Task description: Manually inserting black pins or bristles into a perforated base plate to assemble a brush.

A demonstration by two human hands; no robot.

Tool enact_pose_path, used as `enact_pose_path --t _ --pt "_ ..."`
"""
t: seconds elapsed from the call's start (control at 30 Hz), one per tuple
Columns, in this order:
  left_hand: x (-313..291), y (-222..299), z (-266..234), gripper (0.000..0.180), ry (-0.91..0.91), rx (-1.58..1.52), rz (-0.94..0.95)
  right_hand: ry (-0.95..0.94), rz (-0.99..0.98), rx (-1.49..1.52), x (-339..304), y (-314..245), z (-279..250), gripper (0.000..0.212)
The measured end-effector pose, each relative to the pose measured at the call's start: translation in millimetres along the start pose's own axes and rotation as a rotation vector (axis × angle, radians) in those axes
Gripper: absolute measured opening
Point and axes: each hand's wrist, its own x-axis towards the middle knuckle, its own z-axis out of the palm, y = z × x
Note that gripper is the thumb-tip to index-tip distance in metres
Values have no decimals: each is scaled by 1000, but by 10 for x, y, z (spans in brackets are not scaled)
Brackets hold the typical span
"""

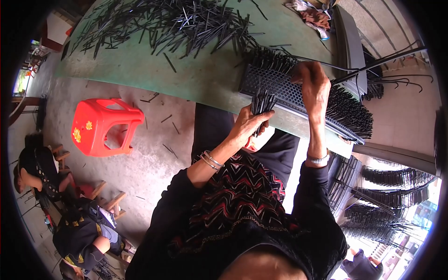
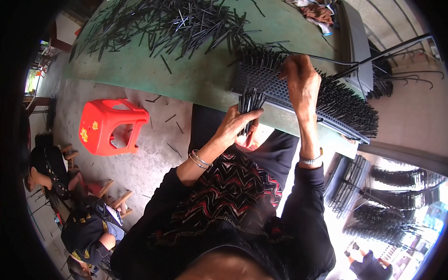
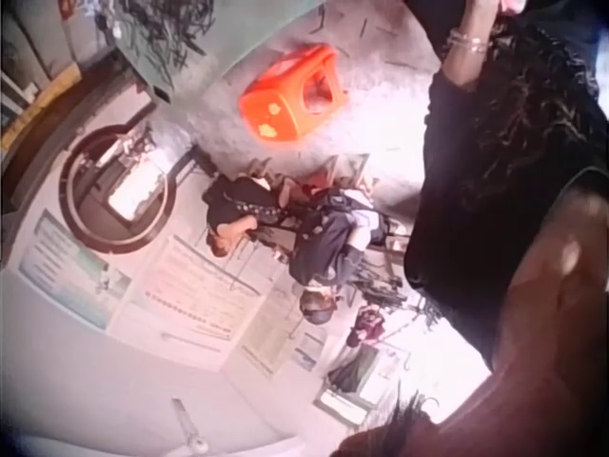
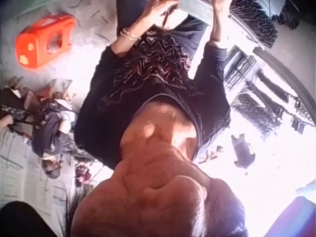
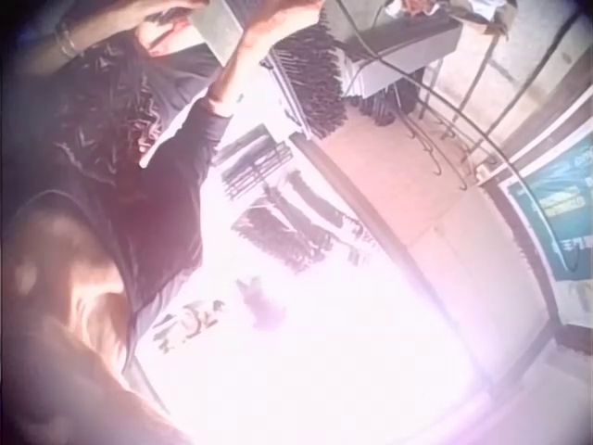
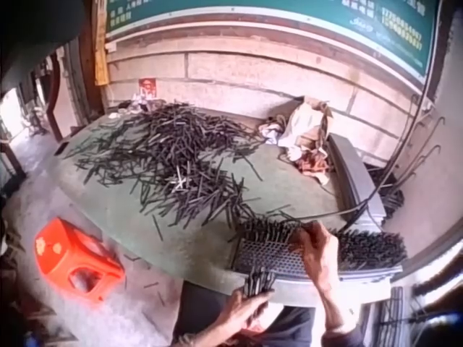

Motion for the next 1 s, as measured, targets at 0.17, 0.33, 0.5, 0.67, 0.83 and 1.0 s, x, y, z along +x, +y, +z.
enact_pose_path --t 0.17,0.33,0.5,0.67,0.83,1.0 --pt "-8 39 41 18 -49 -7 5 144 -131 -236 102 153 177 11" --pt "-32 83 53 19 -61 18 -26 66 -116 -317 143 408 300 9" --pt "-45 102 63 18 -40 94 -14 133 -360 -655 101 284 362 11" --pt "-25 107 100 18 -82 150 -9 25 -351 -788 203 241 350 14" --pt "-59 127 133 19 -117 170 16 -33 -278 -711 161 233 291 22" --pt "-102 208 100 20 -164 188 -20 -319 40 -215 15 -31 -22 31"
